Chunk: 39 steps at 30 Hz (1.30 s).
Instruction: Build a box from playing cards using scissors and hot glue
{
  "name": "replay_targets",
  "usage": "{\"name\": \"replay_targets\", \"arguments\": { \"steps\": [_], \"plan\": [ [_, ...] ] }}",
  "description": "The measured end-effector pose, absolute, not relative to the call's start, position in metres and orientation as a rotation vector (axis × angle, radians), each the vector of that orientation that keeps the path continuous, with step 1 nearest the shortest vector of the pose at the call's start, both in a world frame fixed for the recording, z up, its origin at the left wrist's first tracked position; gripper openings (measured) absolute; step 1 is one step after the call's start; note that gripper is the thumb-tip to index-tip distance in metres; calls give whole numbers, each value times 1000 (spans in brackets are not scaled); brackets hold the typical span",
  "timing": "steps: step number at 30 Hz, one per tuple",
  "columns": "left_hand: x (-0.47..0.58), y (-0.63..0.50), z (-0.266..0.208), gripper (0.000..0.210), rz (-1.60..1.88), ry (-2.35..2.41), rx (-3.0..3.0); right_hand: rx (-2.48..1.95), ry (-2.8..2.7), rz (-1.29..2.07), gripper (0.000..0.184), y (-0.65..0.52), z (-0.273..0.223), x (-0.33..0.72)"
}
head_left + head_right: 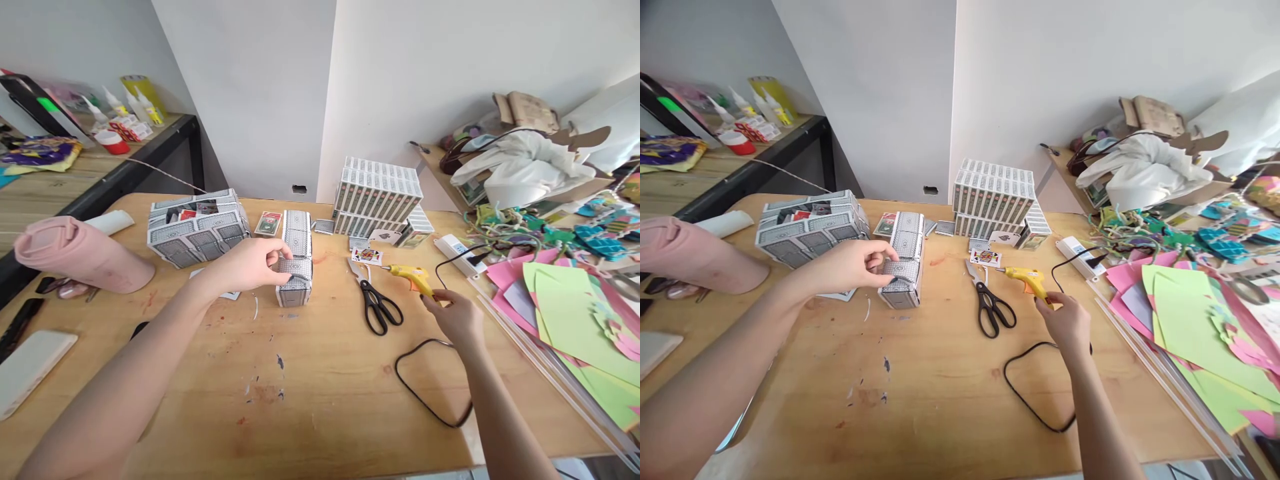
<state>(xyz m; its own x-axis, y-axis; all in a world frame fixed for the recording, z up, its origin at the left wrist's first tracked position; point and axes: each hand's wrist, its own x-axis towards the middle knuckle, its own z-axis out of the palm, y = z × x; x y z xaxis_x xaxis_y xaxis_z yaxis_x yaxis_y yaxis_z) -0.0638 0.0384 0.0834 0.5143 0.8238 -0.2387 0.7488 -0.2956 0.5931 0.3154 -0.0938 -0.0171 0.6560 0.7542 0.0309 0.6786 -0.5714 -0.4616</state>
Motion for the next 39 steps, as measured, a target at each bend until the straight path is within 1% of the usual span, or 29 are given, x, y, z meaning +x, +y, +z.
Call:
{"name": "replay_targets", "arguments": {
  "steps": [5, 9, 11, 12, 14, 17, 20, 21, 23, 28, 34, 39],
  "plan": [
    [-62, 37, 86, 28, 139, 1301, 2148, -2557, -1231, 138, 35, -93, -33, 331],
    [-60, 35, 89, 28, 156, 1313, 2194, -2684, -1275, 108, 42, -84, -22, 323],
    [-60, 35, 89, 27, 171, 1298, 2230, -2566, -1333, 48, 43, -76, -5, 308],
    [-60, 35, 89, 27, 180, 1287, 2248, -2432, -1401, 65, 38, -72, 6, 297],
    [-61, 35, 87, 28, 197, 1267, 2278, -2120, -1524, 224, 29, -64, 28, 268],
    [-64, 35, 85, 29, 216, 1246, 2312, -1709, -1757, 483, 25, -51, 57, 216],
    [-65, 33, 85, 30, 225, 1232, 2339, -1452, -2023, 621, 29, -36, 73, 171],
    [-65, 33, 86, 30, 224, 1229, 2348, -1407, -2097, 606, 30, -30, 76, 159],
    [-64, 31, 89, 30, 212, 1232, 2364, -1371, -2244, 574, 32, -19, 79, 143],
    [-59, 30, 96, 26, 130, 1269, 2408, -1451, -2361, 604, 24, 1, 82, 125],
    [-56, 30, 105, 27, -5, 1307, 2470, -1459, -2462, 648, 30, 8, 86, 120],
    [-52, 31, 111, 24, -135, 1386, 2459, -1416, -2507, 597, 29, 12, 83, 119]
  ]
}}
